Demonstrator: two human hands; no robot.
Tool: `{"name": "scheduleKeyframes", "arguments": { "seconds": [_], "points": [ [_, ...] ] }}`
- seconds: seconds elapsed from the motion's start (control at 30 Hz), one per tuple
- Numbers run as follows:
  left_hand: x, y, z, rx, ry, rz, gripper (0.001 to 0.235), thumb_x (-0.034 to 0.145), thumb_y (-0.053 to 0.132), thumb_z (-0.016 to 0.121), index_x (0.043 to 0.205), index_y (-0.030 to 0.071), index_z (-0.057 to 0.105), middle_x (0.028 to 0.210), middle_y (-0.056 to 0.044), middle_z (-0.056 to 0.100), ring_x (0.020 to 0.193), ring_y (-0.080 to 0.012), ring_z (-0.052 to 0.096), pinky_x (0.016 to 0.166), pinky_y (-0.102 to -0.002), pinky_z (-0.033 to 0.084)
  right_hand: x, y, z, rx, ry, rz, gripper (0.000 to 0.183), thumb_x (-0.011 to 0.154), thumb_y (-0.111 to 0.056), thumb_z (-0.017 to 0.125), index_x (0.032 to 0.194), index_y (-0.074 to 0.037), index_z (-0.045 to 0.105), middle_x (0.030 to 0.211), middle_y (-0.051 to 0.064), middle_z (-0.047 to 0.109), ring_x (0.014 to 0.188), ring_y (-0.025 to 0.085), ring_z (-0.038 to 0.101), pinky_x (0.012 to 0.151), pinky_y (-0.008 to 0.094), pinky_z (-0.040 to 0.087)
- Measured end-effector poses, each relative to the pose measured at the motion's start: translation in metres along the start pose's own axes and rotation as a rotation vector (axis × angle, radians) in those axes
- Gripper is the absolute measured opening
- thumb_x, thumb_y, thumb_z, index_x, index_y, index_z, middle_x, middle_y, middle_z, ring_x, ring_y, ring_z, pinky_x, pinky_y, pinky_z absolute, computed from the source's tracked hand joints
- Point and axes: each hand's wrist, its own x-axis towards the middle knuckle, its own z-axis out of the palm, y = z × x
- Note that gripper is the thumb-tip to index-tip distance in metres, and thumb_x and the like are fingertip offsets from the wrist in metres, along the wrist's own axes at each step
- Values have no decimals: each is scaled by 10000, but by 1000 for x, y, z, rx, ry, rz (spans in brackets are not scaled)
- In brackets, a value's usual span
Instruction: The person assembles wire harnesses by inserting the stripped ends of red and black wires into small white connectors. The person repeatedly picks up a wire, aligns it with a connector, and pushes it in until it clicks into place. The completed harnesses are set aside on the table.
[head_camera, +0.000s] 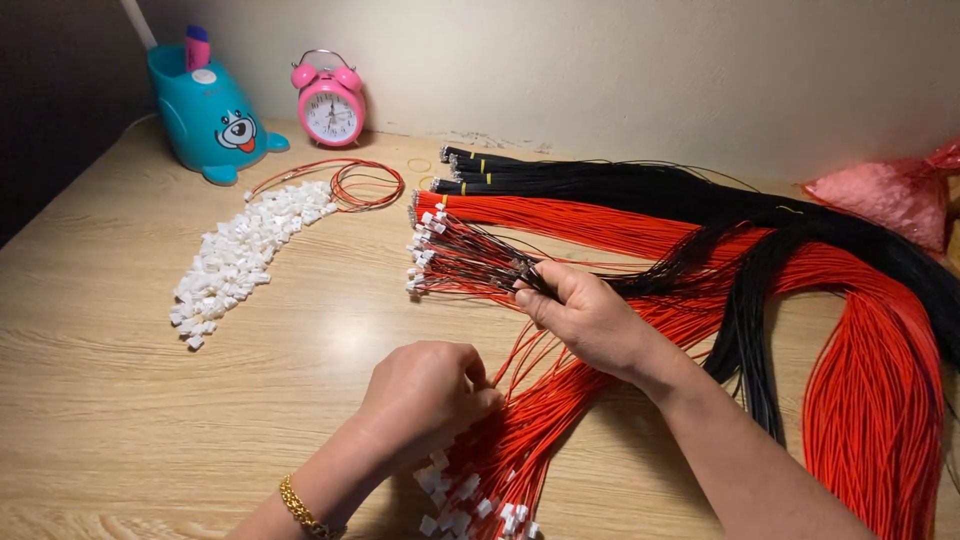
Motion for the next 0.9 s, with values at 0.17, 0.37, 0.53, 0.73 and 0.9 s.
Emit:
{"name": "scheduleKeyframes", "arguments": {
  "seconds": [0.17, 0.37, 0.53, 0.73, 0.9],
  "points": [
    [12, -8, 14, -8, 36, 89, 149, 772, 391, 645, 807, 256, 698, 840, -22, 708, 828, -304, 638, 699, -428, 480, 11, 15, -1, 8, -30, 57, 116, 975, -176, 552, 981, -75, 609, 802, -26, 483, 717, 77, 421, 648, 222, 385],
    [14, -26, 17, -65, 5, 225, 165, 751, 372, 684, 784, 211, 696, 847, -37, 663, 749, -284, 639, 684, -396, 480, 9, 23, -4, 17, -84, 55, 124, 975, -175, 557, 952, -75, 628, 764, -33, 475, 697, 76, 409, 654, 224, 375],
    [13, -25, 5, -26, -86, 152, 137, 772, 411, 721, 846, 297, 742, 884, 15, 670, 793, -241, 650, 698, -380, 484, 6, 23, -5, 51, -66, -5, 150, 973, -173, 565, 862, -80, 601, 769, -29, 496, 722, 83, 442, 688, 229, 389],
    [10, -20, 4, -62, -17, 125, 143, 762, 449, 677, 802, 319, 723, 817, 63, 692, 740, -194, 662, 660, -359, 486, 5, 22, -7, 110, -57, 15, 111, 977, -155, 568, 916, -74, 613, 730, -47, 440, 646, 64, 351, 575, 209, 323],
    [12, -21, 9, -87, -26, 177, 93, 769, 448, 700, 820, 391, 753, 815, 104, 679, 722, -144, 677, 653, -322, 490, 5, 21, -7, 146, -42, 45, 143, 964, -145, 569, 1026, -46, 652, 811, -41, 511, 722, 55, 413, 642, 198, 373]
  ]
}}
